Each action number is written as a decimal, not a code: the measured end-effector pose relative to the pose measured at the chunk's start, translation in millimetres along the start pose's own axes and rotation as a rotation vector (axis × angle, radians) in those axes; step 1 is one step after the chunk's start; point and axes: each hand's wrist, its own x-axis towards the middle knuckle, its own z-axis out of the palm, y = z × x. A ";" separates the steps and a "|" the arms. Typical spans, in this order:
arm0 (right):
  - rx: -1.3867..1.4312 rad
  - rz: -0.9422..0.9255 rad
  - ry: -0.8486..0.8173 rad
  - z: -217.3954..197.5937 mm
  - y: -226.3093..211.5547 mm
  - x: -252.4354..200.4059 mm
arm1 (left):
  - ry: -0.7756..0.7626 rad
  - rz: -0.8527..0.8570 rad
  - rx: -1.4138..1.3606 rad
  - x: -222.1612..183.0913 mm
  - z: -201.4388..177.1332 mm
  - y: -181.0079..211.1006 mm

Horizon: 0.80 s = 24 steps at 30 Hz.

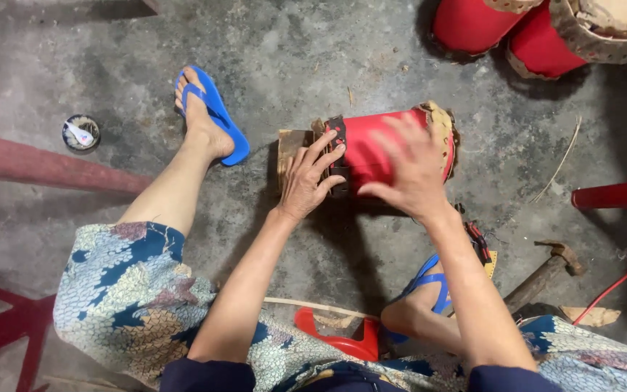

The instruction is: Securing the leather covering onto a drum shell using glue and a hammer.

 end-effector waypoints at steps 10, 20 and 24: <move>-0.036 0.021 -0.432 34.4 -2.2 12.2 | 0.025 0.016 -0.034 1.9 -0.5 6.1; 0.016 0.078 -0.387 34.6 -3.5 15.4 | -0.008 -0.030 -0.025 1.1 3.8 3.7; 0.034 0.097 -0.431 31.0 -4.1 18.6 | 0.016 -0.033 -0.063 1.8 4.7 4.0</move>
